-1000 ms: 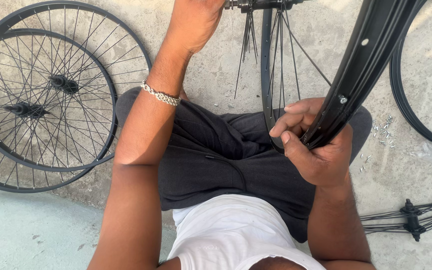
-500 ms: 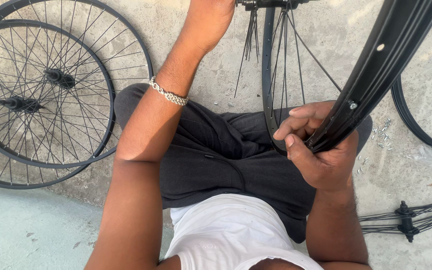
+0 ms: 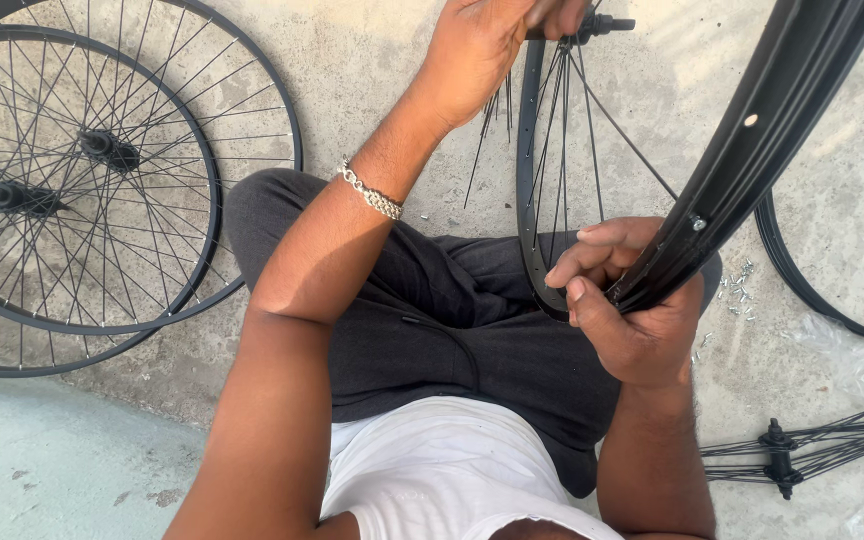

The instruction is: The person sits on the floor and laces a bicycle wheel by inserting spokes into the rim and hub. They secure the spokes by hand-tightening nuts onto the threaded ends.

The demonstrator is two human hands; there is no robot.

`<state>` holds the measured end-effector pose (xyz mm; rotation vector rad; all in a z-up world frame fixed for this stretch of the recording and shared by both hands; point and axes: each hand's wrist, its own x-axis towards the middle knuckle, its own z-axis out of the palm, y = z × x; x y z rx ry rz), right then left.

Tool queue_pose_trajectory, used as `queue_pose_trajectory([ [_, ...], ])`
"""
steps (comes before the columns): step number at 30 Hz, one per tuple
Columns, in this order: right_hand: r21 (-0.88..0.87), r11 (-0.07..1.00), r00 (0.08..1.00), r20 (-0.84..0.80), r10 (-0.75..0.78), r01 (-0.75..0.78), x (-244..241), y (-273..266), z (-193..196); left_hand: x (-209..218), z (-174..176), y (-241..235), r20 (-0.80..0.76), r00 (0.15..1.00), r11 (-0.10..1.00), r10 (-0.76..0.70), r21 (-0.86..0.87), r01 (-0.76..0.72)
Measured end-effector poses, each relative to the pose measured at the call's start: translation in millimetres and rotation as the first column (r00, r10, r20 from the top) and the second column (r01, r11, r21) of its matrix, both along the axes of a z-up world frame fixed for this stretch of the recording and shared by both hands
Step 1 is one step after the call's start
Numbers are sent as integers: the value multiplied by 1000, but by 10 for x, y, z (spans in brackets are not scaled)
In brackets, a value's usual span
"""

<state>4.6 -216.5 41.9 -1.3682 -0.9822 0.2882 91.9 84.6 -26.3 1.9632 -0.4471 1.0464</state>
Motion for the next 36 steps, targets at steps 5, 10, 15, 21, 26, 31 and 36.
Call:
queue_pose_trajectory([
  [5,15,999,996,-74,-46,47,-6,-4,52,-150,444,-200,-65,885,815,-461,-427,393],
  [10,-13,942,941,56,-333,334,-226,-16,123,-142,542,-454,-21,893,836,-450,-361,413],
  [15,10,829,817,167,-552,559,-316,110,74,-127,521,-598,-8,910,823,-414,-431,370],
  [21,135,823,825,59,-563,552,-193,-44,-47,-153,622,-699,55,892,796,-449,-428,427],
  [26,250,876,908,-30,-419,412,44,-297,19,-218,732,-883,70,939,870,-337,-357,339],
  [31,136,906,916,-58,-398,402,299,-334,100,-119,729,-993,67,997,947,-30,-318,49],
  [36,81,933,934,-92,-344,351,548,-256,148,187,675,-967,131,991,887,36,-462,29],
])
